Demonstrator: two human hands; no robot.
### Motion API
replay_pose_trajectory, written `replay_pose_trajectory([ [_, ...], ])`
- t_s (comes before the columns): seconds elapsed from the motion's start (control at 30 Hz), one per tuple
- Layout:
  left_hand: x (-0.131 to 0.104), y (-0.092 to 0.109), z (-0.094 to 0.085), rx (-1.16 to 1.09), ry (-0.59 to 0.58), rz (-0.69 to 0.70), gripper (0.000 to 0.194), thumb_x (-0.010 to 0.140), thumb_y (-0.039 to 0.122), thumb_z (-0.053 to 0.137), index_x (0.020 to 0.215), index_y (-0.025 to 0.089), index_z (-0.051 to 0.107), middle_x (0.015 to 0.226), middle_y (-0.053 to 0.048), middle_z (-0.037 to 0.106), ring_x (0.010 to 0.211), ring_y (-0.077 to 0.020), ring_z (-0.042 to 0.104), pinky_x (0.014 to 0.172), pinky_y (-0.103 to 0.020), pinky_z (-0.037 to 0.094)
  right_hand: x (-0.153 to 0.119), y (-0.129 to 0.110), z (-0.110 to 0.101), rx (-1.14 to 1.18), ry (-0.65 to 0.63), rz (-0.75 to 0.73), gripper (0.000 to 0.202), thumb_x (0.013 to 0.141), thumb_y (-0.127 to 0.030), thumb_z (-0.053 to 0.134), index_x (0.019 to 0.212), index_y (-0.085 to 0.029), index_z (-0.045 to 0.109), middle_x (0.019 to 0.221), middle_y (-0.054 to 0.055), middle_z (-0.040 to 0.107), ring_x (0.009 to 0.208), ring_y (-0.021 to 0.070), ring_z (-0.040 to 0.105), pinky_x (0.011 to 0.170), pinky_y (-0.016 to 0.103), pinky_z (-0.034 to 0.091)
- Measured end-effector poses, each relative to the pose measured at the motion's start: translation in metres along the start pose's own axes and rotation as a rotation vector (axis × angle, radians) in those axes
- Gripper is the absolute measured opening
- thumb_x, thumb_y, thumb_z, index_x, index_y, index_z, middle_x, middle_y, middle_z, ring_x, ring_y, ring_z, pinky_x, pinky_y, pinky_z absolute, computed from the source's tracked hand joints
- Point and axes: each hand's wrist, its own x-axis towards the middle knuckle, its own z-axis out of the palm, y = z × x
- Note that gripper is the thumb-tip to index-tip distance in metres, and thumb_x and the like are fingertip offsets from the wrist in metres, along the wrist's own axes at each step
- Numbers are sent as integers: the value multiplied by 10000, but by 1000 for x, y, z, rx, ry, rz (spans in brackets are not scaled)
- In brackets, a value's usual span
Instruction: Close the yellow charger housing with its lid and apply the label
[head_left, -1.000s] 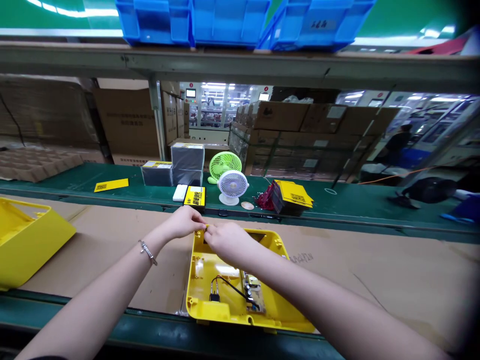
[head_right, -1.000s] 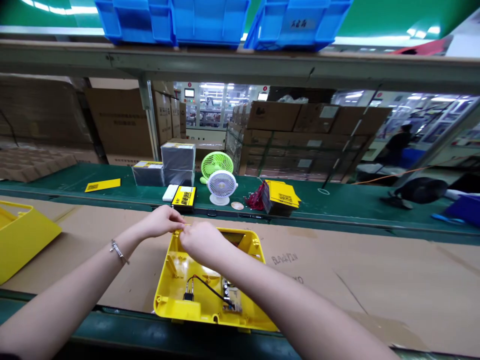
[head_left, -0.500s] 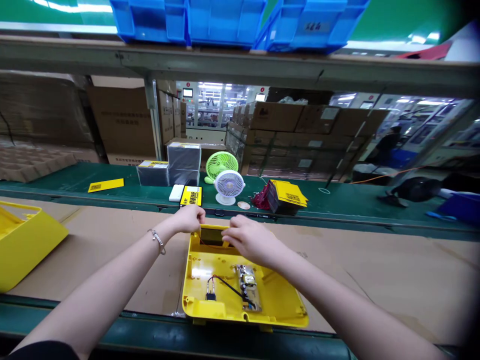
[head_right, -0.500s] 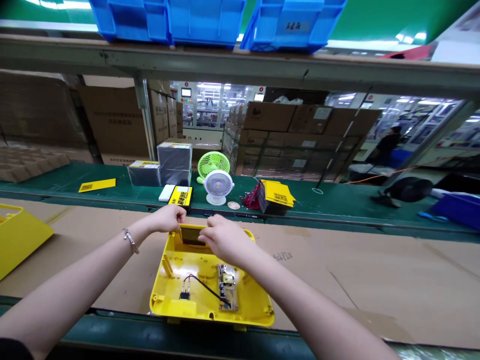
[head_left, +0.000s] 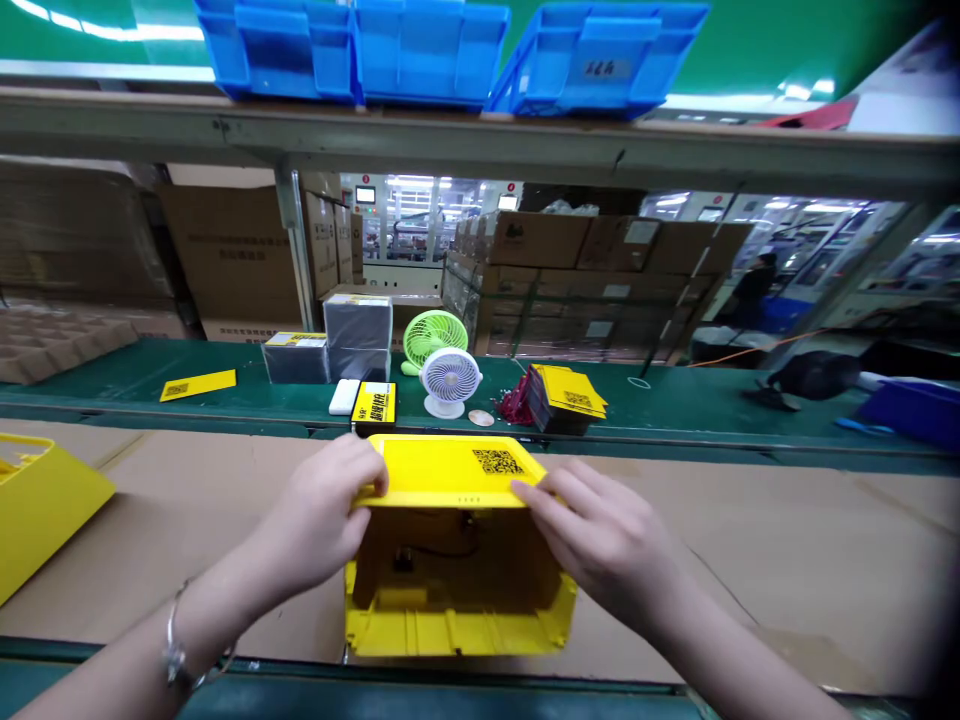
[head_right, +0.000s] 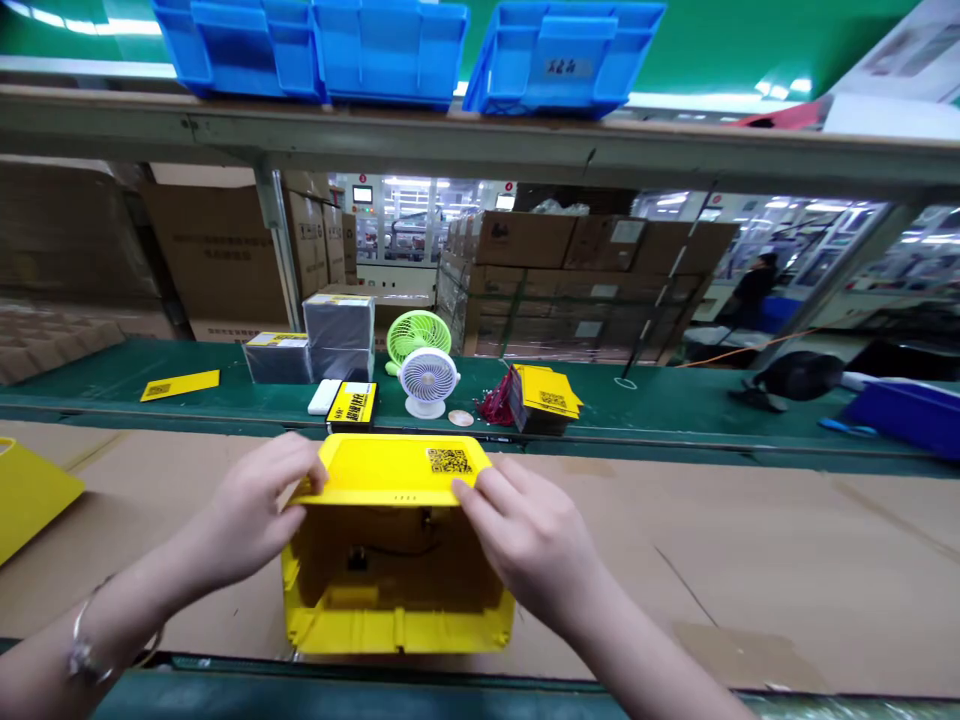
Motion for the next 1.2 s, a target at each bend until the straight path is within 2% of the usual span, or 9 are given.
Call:
replay_pose_trajectory([
  [0.13,-30,-12,10,-70,-123,-44,505,585,-5,401,959,299,552,1259,12,513,1228,-199,404,1038,-384,320,-20,-6,5,139,-69,-84,187,856,-179,484,963,-195,636,761,74,588,726,190,500,596,318,397],
  [0.3,-27,-19,8,-288,-436,-156,734,634,262,676,1295,391,385,1488,28,176,1372,-288,75,1088,-535,135,-12,-5,13,469,-167,175,158,817,-366,571,879,-250,658,844,47,588,852,189,527,718,329,450],
  [0.4,-4,-24,19,-320,-278,-330,810,617,449,702,1337,328,351,1494,-38,162,1364,-324,94,1076,-534,159,6,3,26,520,-214,446,514,747,-462,623,1214,-278,512,1250,64,480,1162,235,419,967,421,366],
  [0.5,20,-30,35,-360,-110,-531,711,661,460,661,1296,262,411,1381,-100,388,1263,-313,356,1017,-452,319,26,12,44,608,-370,628,875,627,-570,674,1367,-266,317,1408,89,316,1253,284,334,1001,461,328],
  [0.7,47,-43,49,-286,-12,-483,312,721,499,575,863,226,623,969,-34,640,907,-225,584,769,-318,449,55,13,67,708,-418,736,518,704,-577,589,1092,-235,598,1133,74,595,967,239,572,779,321,455],
  [0.83,72,-75,57,-329,-48,-496,494,786,606,399,789,173,636,744,-47,655,722,-200,605,639,-293,448,63,12,70,686,-397,699,359,823,-515,449,891,-227,652,934,46,666,804,200,604,671,281,439],
  [0.93,98,-112,70,-376,-60,-544,553,826,588,318,931,141,625,857,-81,676,773,-199,625,669,-293,468,63,14,69,706,-386,659,357,862,-470,389,871,-224,647,915,42,670,784,191,604,635,264,426],
  [1.03,112,-145,88,-312,8,-558,514,769,515,502,1125,147,547,1188,-136,576,1066,-243,545,883,-337,410,62,15,69,710,-376,658,357,868,-462,379,868,-225,646,914,43,669,799,195,600,658,270,424],
  [1.2,95,-168,121,-201,85,-525,717,630,365,699,1265,162,436,1435,-150,302,1361,-297,123,1082,-431,127,60,15,70,720,-365,673,348,865,-474,386,846,-240,643,895,26,667,801,187,592,675,268,419],
])
